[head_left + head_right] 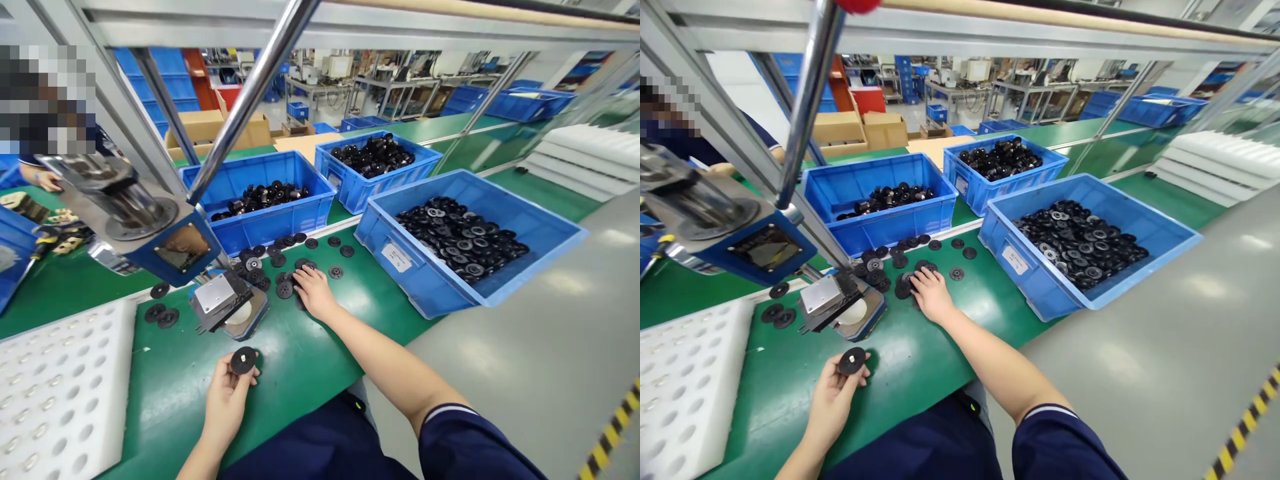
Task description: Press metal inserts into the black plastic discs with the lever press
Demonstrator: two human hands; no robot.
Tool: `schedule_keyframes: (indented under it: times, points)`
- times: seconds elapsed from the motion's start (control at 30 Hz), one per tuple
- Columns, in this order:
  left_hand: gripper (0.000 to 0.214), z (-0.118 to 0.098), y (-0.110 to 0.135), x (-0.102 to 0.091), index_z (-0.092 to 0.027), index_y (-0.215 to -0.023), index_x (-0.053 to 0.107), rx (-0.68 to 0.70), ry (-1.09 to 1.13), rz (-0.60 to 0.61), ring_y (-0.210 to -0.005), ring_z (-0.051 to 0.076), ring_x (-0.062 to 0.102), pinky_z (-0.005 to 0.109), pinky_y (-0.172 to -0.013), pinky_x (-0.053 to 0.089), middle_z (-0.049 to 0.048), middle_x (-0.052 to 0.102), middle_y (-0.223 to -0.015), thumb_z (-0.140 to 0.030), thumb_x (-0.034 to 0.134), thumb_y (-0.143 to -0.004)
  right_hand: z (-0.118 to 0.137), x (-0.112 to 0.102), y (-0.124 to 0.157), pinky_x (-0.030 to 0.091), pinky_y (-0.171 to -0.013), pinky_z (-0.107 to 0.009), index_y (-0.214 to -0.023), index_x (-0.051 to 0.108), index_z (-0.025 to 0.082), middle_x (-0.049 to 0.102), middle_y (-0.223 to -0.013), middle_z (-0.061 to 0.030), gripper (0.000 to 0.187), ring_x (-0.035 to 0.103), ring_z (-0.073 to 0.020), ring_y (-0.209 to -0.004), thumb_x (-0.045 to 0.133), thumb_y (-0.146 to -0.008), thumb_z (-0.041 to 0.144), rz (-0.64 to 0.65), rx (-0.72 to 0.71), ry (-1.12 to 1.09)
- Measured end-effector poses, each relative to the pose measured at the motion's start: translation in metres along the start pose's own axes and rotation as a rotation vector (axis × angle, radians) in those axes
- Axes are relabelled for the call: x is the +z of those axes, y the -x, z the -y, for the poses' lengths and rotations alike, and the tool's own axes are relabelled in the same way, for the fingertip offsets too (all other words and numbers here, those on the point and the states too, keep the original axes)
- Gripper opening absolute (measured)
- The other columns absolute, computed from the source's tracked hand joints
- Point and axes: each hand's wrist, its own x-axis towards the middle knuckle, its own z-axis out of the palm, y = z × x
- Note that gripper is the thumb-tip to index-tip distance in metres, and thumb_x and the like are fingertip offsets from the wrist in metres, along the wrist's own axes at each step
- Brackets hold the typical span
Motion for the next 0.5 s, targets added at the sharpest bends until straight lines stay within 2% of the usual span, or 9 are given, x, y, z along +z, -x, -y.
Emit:
schedule_keyframes:
  times: [0.13,0.27,0.37,0.5]
  points:
    - [0.031,-0.011,0.001,0.002,-0.020,-0.096,0.057,-0.004,0.016,-0.004,-0.063,0.016,0.064,0.030,-0.062,0.056,0.0074,0.074,-0.090,-0.044,0.069,-0.082,-0.002,-0.004,-0.003,0.037,-0.108,-0.044,-0.129,0.063,0.020,0.067,-0.127,-0.0096,0.038,0.055,-0.0240,-0.127,0.039,-0.102,0.031,-0.113,0.076,-0.039]
    - [0.031,-0.020,0.001,0.005,-0.020,-0.094,0.057,0.012,0.017,-0.010,-0.062,0.015,0.064,0.031,-0.062,0.057,0.0076,0.074,-0.088,-0.045,0.069,-0.080,-0.008,-0.008,-0.002,0.041,-0.101,-0.044,-0.121,0.066,0.017,0.070,-0.117,-0.0125,0.043,0.062,-0.0239,-0.111,0.029,-0.104,0.031,-0.268,0.177,-0.067]
    - [0.033,-0.023,0.002,0.007,-0.019,-0.095,0.056,-0.002,0.022,-0.011,-0.061,0.016,0.064,0.031,-0.061,0.056,0.0054,0.072,-0.079,-0.045,0.069,-0.080,-0.015,-0.006,-0.001,0.043,-0.097,-0.044,-0.115,0.067,0.015,0.071,-0.110,-0.0131,0.040,0.062,-0.0247,-0.106,0.033,-0.102,0.034,-0.344,0.224,-0.086]
    - [0.033,-0.023,0.002,0.008,-0.019,-0.096,0.055,-0.017,0.035,-0.007,-0.063,0.016,0.064,0.031,-0.062,0.056,0.0052,0.072,-0.078,-0.045,0.068,-0.081,-0.019,0.001,-0.001,0.045,-0.094,-0.042,-0.112,0.067,0.019,0.071,-0.109,-0.0105,0.031,0.061,-0.0247,-0.106,0.044,-0.099,0.034,-0.360,0.202,-0.111]
